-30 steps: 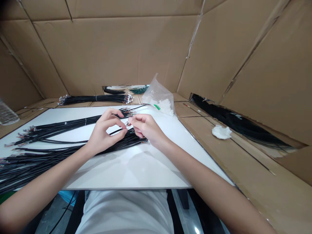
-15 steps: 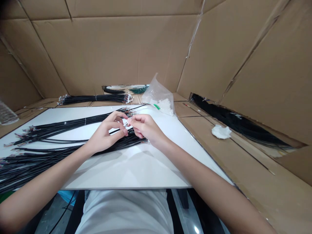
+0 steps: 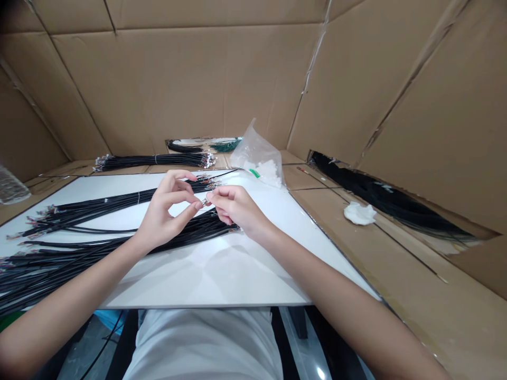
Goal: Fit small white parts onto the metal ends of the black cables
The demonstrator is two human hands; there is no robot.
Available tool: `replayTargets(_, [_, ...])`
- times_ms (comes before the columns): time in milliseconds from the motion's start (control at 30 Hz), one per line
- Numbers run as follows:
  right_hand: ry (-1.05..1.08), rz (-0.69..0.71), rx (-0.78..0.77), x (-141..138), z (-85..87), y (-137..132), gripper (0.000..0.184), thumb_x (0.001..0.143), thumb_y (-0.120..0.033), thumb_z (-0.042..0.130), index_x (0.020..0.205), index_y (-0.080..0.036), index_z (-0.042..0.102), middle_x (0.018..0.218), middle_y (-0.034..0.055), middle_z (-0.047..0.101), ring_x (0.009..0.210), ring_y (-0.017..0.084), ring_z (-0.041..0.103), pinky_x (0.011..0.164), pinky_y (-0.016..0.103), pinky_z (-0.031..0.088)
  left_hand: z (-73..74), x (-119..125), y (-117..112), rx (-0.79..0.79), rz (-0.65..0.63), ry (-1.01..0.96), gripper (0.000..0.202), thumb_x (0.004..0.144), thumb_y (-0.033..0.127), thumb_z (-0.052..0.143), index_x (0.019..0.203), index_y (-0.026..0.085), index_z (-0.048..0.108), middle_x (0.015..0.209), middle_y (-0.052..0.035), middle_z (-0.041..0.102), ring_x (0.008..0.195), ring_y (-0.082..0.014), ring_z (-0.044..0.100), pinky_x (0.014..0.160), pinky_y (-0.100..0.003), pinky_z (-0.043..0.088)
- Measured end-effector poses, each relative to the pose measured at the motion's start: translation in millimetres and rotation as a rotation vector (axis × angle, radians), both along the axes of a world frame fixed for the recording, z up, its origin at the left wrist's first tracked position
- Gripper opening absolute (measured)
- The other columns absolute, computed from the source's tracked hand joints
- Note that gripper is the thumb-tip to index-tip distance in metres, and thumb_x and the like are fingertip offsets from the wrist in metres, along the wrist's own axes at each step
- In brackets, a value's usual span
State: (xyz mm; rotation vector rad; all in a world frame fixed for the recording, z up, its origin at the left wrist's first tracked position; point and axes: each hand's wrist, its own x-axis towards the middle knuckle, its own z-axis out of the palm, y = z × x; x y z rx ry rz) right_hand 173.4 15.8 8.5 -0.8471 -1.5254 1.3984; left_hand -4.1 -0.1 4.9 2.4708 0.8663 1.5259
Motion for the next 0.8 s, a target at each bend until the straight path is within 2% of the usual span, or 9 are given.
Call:
replayTargets(200, [-0.006, 0.032, 0.026, 0.6, -1.2, 0.7, 0.033, 0.076, -0.043, 0.072, 0.067, -0.014, 0.057, 0.045, -0.0087, 0.035, 0.039, 0.004, 0.030, 0.038, 0.019, 0.024, -3.5, 0.8, 0.8, 0.150, 0.086, -0.020, 0.015, 0.086, 0.018, 0.061, 0.072, 0.014, 0.064, 0.107, -0.0105, 0.049, 0.079, -0.0142, 0.053, 0.072, -0.033, 0.051])
replayTargets(433, [-0.009, 0.057, 0.028, 1.3, -1.3, 0.1, 0.036, 0.076, -0.044, 0.072, 0.063, -0.015, 0.055, 0.045, -0.0087, 0.034, 0.039, 0.004, 0.030, 0.038, 0.019, 0.024, -2.7, 1.0, 0.1, 0.220, 0.084, -0.044, 0.012, 0.086, 0.018, 0.061, 0.075, 0.015, 0.065, 0.102, -0.0083, 0.049, 0.068, -0.0105, 0.050, 0.063, -0.031, 0.048])
replayTargets(633, [0.009, 0.072, 0.000, 0.2, -3.1, 0.2, 0.033, 0.078, -0.041, 0.071, 0.064, -0.015, 0.055, 0.044, -0.0094, 0.033, 0.038, 0.004, 0.029, 0.038, 0.019, 0.023, -6.1, -1.9, 1.3, 0.335, 0.127, 0.069, 0.010, 0.083, 0.013, 0.061, 0.073, 0.014, 0.062, 0.104, -0.0106, 0.049, 0.073, -0.0127, 0.049, 0.066, -0.031, 0.048])
replayTargets(800, [-0.033, 0.070, 0.022, 0.0, -3.4, -0.5, 0.032, 0.079, -0.041, 0.069, 0.066, -0.014, 0.057, 0.044, -0.0086, 0.035, 0.037, 0.004, 0.030, 0.038, 0.020, 0.022, -7.5, -4.1, 2.0, 0.423, 0.194, 0.220, 0.016, 0.085, 0.013, 0.056, 0.070, 0.015, 0.059, 0.104, -0.0122, 0.053, 0.075, -0.0148, 0.049, 0.063, -0.031, 0.048])
